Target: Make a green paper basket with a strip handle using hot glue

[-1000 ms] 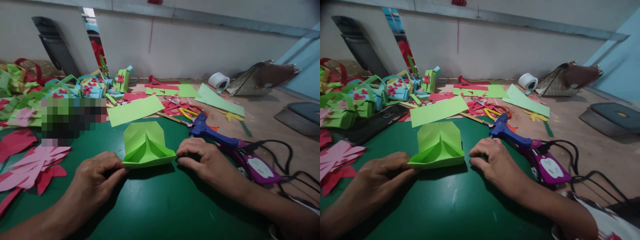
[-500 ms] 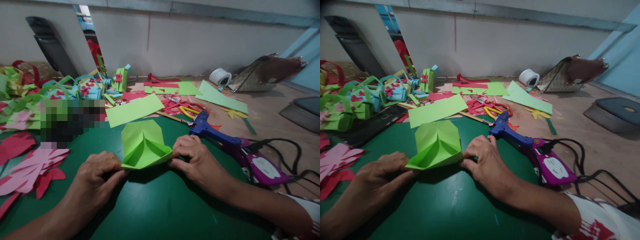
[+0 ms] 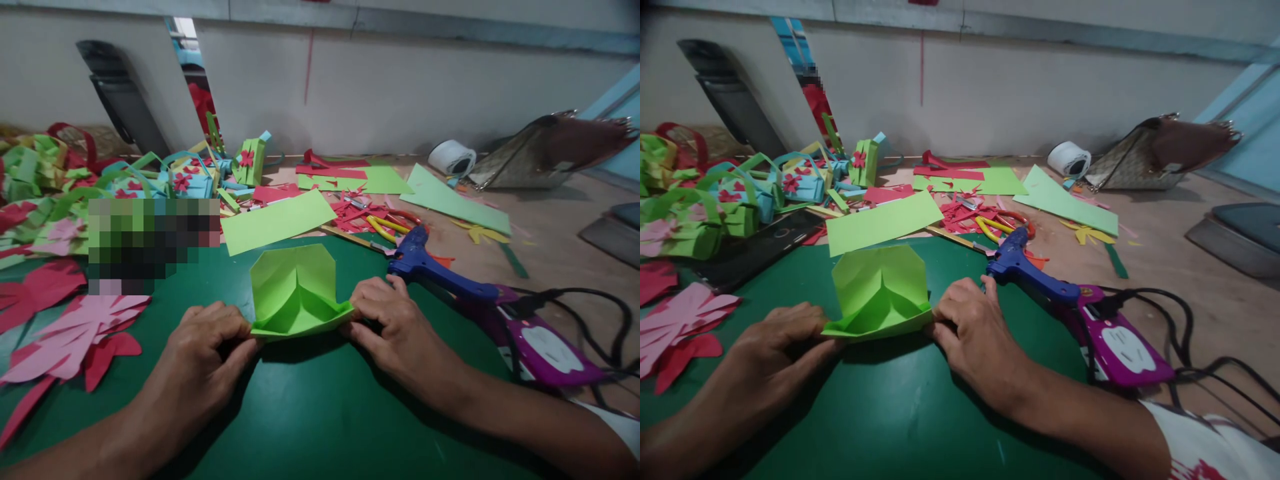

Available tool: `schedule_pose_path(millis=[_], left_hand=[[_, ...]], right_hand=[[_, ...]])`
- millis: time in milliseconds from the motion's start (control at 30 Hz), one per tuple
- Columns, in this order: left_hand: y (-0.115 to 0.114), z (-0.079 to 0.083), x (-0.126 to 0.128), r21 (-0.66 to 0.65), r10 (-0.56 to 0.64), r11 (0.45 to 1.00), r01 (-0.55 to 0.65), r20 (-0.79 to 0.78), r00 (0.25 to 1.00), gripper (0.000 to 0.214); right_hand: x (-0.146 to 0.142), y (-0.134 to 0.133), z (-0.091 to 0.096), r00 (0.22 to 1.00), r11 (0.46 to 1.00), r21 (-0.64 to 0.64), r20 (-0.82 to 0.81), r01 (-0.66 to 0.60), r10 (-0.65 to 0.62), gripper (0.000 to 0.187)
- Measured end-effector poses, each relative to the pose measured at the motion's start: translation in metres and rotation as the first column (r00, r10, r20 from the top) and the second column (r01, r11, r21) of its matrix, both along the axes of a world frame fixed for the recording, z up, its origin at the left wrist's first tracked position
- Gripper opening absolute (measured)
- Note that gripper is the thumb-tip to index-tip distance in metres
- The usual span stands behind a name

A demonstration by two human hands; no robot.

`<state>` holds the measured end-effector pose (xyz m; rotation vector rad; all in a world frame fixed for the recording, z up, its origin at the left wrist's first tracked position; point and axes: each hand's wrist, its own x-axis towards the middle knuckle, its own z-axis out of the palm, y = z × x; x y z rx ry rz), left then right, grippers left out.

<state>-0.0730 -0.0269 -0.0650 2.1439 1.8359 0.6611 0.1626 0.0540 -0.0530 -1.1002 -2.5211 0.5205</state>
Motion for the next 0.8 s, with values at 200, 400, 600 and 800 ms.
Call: schedule_pose_path(millis=[200, 400, 600, 800], left_hand=[[0.002, 0.004, -0.001, -0.037, 0.005, 0.999, -0.003, 0.060, 0.998, 0.027], [0.003, 0.004, -0.002, -0.059, 0.006, 0.998, -0.001, 0.075, 0.997, 0.025], [0.003, 0.003, -0.005, -0.035, -0.019, 0.999, 0.024, 0.124, 0.992, 0.022], [0.003, 0.002, -0.006, -0.013, -0.019, 1.000, 0.021, 0.115, 0.993, 0.023]], right_hand=[[0.000, 0.001, 0.004, 1.000, 0.999, -0.038, 0.019, -0.007, 0.008, 0.020], [0.000, -0.001, 0.006, 0.999, 0.998, -0.066, 0.048, -0.007, 0.011, 0.021], [0.002, -0.002, 0.009, 0.993, 0.992, -0.057, -0.044, 0.111, -0.113, 0.017], [0.002, -0.002, 0.016, 0.975, 0.993, -0.036, -0.188, 0.113, -0.117, 0.037]])
